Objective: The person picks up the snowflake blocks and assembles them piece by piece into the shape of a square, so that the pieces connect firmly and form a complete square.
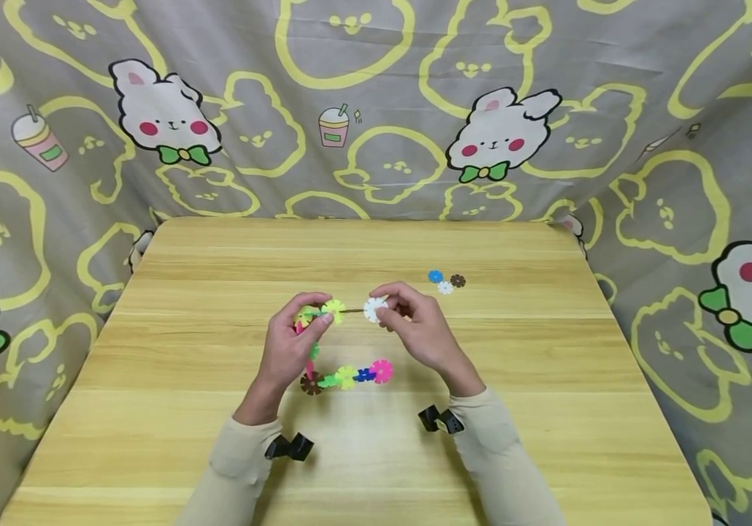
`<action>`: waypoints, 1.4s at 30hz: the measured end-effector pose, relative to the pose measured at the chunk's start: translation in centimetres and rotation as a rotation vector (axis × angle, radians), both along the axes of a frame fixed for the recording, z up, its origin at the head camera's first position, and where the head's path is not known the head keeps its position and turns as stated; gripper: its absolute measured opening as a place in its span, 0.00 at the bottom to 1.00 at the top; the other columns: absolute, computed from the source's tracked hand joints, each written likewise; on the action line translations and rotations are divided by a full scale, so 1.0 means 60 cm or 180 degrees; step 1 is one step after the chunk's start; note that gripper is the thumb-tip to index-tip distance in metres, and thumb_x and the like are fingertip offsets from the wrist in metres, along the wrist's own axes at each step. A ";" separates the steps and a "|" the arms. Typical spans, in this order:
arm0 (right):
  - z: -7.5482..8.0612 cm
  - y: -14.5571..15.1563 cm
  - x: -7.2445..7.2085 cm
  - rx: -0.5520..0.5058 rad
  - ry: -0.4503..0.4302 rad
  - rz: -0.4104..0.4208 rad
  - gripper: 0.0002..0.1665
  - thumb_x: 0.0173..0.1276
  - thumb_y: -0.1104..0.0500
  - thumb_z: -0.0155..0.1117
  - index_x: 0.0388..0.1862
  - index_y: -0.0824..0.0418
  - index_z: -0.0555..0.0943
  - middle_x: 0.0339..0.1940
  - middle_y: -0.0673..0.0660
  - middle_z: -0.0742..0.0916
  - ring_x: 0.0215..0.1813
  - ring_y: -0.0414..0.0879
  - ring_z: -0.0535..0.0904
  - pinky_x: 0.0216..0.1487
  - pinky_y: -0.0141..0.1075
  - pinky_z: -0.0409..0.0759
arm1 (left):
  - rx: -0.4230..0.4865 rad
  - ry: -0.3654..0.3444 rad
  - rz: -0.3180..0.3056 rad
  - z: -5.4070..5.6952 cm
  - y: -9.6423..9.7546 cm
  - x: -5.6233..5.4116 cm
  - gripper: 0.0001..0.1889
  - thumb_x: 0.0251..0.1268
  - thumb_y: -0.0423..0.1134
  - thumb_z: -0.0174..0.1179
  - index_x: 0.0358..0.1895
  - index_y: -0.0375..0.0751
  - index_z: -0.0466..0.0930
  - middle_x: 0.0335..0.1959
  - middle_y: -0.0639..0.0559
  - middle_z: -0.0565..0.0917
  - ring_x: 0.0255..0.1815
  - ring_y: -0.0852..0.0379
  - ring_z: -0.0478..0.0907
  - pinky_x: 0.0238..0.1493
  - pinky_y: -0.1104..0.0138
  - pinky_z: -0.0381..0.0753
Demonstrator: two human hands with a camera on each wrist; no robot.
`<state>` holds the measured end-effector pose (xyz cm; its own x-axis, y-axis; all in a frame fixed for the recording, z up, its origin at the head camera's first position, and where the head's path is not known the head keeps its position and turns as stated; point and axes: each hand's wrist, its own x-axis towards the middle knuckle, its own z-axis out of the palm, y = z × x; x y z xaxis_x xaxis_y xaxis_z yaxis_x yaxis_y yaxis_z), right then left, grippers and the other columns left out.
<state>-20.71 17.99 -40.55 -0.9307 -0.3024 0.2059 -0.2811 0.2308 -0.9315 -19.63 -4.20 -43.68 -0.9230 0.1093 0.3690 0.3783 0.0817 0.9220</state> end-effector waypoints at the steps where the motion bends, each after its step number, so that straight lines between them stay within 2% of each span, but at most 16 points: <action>1: 0.002 0.000 0.001 -0.0015 -0.0004 -0.0010 0.13 0.70 0.66 0.57 0.52 0.64 0.78 0.28 0.55 0.80 0.30 0.51 0.78 0.32 0.33 0.77 | 0.0023 -0.0032 -0.0003 0.000 0.000 0.000 0.12 0.66 0.33 0.60 0.51 0.38 0.80 0.45 0.43 0.83 0.26 0.60 0.69 0.19 0.74 0.66; 5: 0.007 -0.001 0.005 -0.0071 -0.0016 -0.0026 0.13 0.70 0.66 0.57 0.52 0.64 0.78 0.28 0.54 0.80 0.30 0.52 0.77 0.31 0.32 0.77 | 0.0066 -0.0130 0.0007 0.003 0.000 0.000 0.12 0.66 0.34 0.61 0.51 0.40 0.80 0.44 0.44 0.83 0.22 0.64 0.65 0.20 0.73 0.65; 11: 0.010 -0.003 0.007 -0.0092 0.0005 -0.0038 0.13 0.70 0.67 0.57 0.52 0.65 0.79 0.27 0.53 0.80 0.30 0.53 0.77 0.30 0.32 0.76 | 0.0055 -0.0171 -0.0010 0.002 0.000 0.001 0.12 0.66 0.35 0.60 0.52 0.40 0.80 0.46 0.45 0.83 0.30 0.60 0.71 0.26 0.73 0.69; 19: 0.020 -0.005 0.011 -0.0100 0.0085 -0.0116 0.13 0.68 0.68 0.58 0.51 0.66 0.79 0.27 0.52 0.79 0.28 0.42 0.77 0.29 0.31 0.77 | 0.0099 -0.0152 0.0024 0.005 -0.001 -0.001 0.12 0.66 0.35 0.61 0.51 0.41 0.80 0.40 0.43 0.82 0.21 0.65 0.65 0.21 0.73 0.65; 26: 0.018 -0.008 0.009 0.0004 0.0140 -0.0073 0.12 0.69 0.67 0.59 0.51 0.65 0.79 0.26 0.54 0.80 0.28 0.49 0.76 0.28 0.33 0.75 | 0.0078 -0.0170 -0.0020 0.006 -0.001 0.000 0.12 0.66 0.36 0.61 0.51 0.41 0.80 0.43 0.44 0.83 0.26 0.63 0.69 0.24 0.73 0.69; 33: 0.019 -0.007 0.009 0.0024 0.0158 -0.0144 0.12 0.68 0.67 0.59 0.50 0.64 0.80 0.26 0.55 0.79 0.27 0.43 0.76 0.27 0.33 0.74 | 0.0096 -0.0172 -0.0050 0.004 0.000 -0.001 0.12 0.66 0.35 0.60 0.51 0.40 0.80 0.46 0.44 0.82 0.29 0.62 0.71 0.27 0.74 0.71; 37: 0.021 -0.006 0.009 -0.0002 0.0107 -0.0221 0.12 0.68 0.67 0.59 0.50 0.63 0.80 0.27 0.54 0.79 0.27 0.44 0.76 0.27 0.32 0.74 | 0.0127 -0.0159 -0.0053 0.005 0.000 -0.001 0.12 0.66 0.34 0.60 0.51 0.39 0.80 0.44 0.43 0.82 0.25 0.63 0.68 0.23 0.74 0.68; 42: 0.019 -0.006 0.009 -0.0009 0.0020 -0.0142 0.13 0.69 0.67 0.59 0.51 0.65 0.80 0.27 0.52 0.79 0.28 0.45 0.76 0.29 0.31 0.75 | 0.0137 -0.0153 -0.0075 0.007 0.001 0.000 0.12 0.66 0.34 0.60 0.51 0.38 0.80 0.44 0.43 0.82 0.26 0.63 0.70 0.25 0.74 0.69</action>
